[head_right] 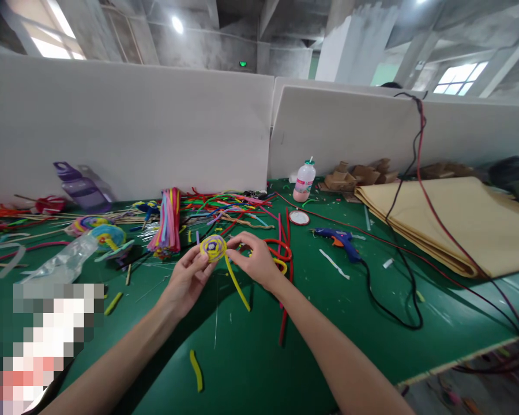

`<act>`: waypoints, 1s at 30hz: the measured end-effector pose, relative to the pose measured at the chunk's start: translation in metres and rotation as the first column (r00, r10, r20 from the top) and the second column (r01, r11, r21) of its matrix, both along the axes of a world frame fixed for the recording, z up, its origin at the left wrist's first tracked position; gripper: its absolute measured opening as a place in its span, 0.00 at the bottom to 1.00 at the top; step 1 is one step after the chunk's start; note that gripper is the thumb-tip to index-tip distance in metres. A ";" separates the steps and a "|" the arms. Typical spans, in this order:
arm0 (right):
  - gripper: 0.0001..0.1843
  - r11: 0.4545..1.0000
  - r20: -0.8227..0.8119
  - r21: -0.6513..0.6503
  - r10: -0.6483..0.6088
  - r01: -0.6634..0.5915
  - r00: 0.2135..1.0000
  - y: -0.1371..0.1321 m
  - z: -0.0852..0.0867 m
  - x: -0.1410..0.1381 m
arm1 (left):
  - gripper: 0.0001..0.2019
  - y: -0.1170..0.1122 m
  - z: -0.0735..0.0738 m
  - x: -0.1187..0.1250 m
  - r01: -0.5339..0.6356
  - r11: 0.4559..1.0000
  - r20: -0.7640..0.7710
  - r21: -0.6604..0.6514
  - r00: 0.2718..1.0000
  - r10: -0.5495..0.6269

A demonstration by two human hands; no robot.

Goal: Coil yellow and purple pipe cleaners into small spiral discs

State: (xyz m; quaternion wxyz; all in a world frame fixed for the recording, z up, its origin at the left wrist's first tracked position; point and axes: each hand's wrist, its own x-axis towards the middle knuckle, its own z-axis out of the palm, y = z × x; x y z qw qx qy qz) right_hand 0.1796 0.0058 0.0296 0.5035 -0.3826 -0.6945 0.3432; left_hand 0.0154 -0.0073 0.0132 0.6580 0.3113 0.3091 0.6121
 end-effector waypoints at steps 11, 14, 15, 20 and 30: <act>0.10 0.996 -0.010 -0.072 -0.051 0.051 0.999 -0.001 0.000 -0.001 | 0.12 0.000 -0.001 0.000 -0.008 1.000 0.060 -0.026 0.998 0.010; 0.13 0.945 -0.057 -0.258 0.196 -0.204 0.979 0.001 -0.002 0.001 | 0.12 0.000 0.002 -0.001 0.061 0.998 0.067 0.034 0.996 -0.063; 0.14 0.933 -0.063 -0.271 0.227 -0.235 0.972 0.002 -0.003 0.001 | 0.12 0.000 0.003 -0.002 0.090 0.995 0.054 0.046 0.994 -0.092; 0.11 0.991 0.135 -0.122 0.067 -0.051 0.989 0.005 -0.003 0.008 | 0.11 0.005 0.004 -0.011 0.158 0.987 -0.118 0.027 0.981 -0.154; 0.18 0.859 0.325 0.158 -0.512 0.488 0.795 0.029 -0.014 0.042 | 0.05 0.015 -0.002 -0.020 0.075 0.997 0.024 0.024 0.997 -0.075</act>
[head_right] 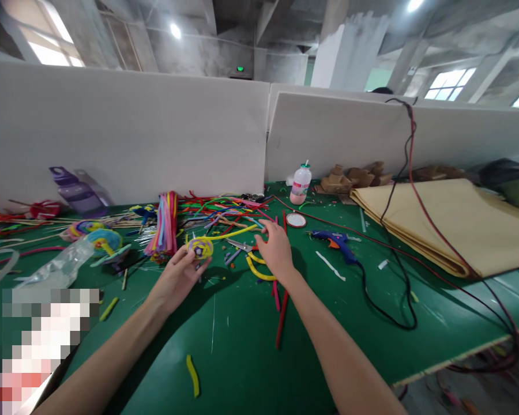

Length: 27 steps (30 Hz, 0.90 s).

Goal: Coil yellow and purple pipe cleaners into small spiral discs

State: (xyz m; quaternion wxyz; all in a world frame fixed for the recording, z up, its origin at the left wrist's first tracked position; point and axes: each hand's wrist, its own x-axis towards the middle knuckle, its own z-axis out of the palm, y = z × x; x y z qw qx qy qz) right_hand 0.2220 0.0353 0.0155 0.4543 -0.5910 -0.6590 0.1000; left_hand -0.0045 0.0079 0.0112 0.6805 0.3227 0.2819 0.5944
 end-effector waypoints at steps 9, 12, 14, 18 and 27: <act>0.13 0.948 0.454 -0.318 0.123 0.032 0.883 -0.009 -0.006 0.009 | 0.05 0.004 0.003 -0.009 -0.032 0.999 0.056 0.033 0.998 0.030; 0.11 0.945 0.483 -0.327 0.166 0.001 0.860 -0.007 -0.008 0.010 | 0.09 0.002 0.003 -0.008 0.011 0.999 0.047 0.044 0.999 -0.013; 0.11 0.943 0.465 -0.332 0.144 0.022 0.874 -0.003 -0.010 0.010 | 0.10 0.002 0.002 -0.008 0.039 0.998 0.055 0.045 0.998 -0.042; 0.13 0.948 0.293 -0.314 0.041 0.055 0.955 0.003 -0.008 0.010 | 0.11 0.001 0.000 -0.008 0.072 0.997 0.070 0.035 0.995 -0.074; 0.28 0.961 -0.062 -0.238 0.129 -0.140 0.990 0.002 0.008 0.011 | 0.05 0.006 0.004 -0.015 -0.002 0.983 0.365 -0.184 0.928 0.070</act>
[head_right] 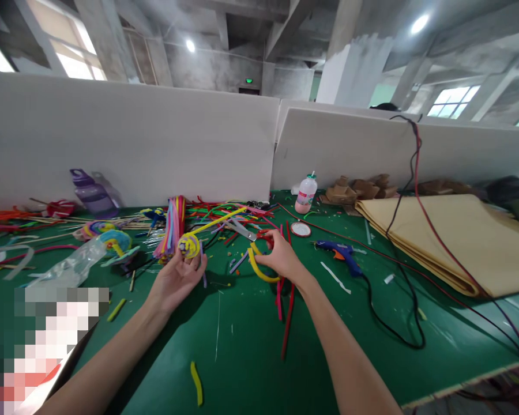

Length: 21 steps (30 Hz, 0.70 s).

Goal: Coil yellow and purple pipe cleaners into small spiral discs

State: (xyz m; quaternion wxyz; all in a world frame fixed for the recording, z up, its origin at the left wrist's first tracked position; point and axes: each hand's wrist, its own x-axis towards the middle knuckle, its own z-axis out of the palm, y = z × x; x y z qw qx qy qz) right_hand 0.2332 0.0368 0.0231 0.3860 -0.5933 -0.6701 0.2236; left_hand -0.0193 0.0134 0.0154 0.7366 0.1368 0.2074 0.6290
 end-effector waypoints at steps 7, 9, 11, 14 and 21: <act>0.27 0.951 -0.187 -0.071 0.284 -0.301 0.940 -0.007 -0.003 -0.011 | 0.06 0.003 0.000 -0.004 -0.018 1.000 0.011 -0.004 1.000 0.018; 0.29 0.942 -0.229 -0.079 0.301 -0.325 0.926 -0.010 -0.002 -0.017 | 0.05 0.003 -0.002 -0.003 -0.012 1.000 -0.026 -0.002 1.000 0.012; 0.30 0.939 -0.237 -0.069 0.313 -0.338 0.920 -0.014 0.001 -0.022 | 0.07 0.002 -0.004 -0.001 0.013 0.999 -0.092 0.033 0.996 -0.010; 0.31 0.930 -0.227 -0.047 0.346 -0.365 0.910 -0.019 0.005 -0.028 | 0.12 0.000 -0.007 0.002 0.095 0.988 -0.218 0.119 0.974 -0.067; 0.30 0.939 -0.136 -0.010 0.340 -0.344 0.931 -0.021 0.006 -0.029 | 0.08 -0.005 -0.004 0.007 0.150 0.968 -0.389 0.202 0.919 -0.061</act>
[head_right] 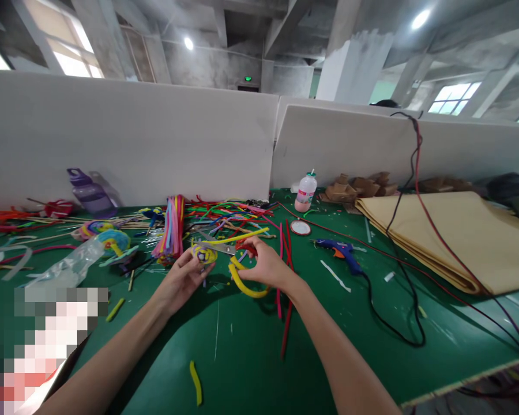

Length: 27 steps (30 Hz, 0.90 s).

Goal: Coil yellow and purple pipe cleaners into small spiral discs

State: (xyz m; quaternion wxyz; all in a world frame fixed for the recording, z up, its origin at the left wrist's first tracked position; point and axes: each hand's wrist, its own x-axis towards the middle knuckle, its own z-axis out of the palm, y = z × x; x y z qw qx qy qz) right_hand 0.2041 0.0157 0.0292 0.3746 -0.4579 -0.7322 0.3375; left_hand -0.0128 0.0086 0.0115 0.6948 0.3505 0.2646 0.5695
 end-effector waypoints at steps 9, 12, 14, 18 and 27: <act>0.29 0.995 0.109 0.093 -0.039 0.029 0.993 -0.002 0.005 0.002 | 0.06 -0.003 0.002 0.003 -0.027 0.998 -0.061 0.060 0.998 0.030; 0.28 0.996 0.103 0.089 -0.025 0.016 0.994 -0.002 0.004 0.002 | 0.06 -0.002 0.001 0.003 -0.027 0.998 -0.048 0.064 0.998 0.030; 0.27 0.996 0.100 0.094 -0.019 0.010 0.995 -0.002 0.004 0.002 | 0.07 -0.001 0.001 0.003 -0.032 0.998 -0.037 0.061 0.999 0.034; 0.25 0.991 0.113 0.132 -0.008 -0.007 0.994 -0.004 0.005 0.002 | 0.06 -0.001 -0.001 0.004 -0.032 0.998 -0.029 0.056 0.999 0.034; 0.16 0.982 0.100 0.145 -0.132 0.117 0.986 0.001 0.005 0.005 | 0.07 -0.002 -0.001 0.006 -0.036 0.997 -0.084 0.062 0.996 0.041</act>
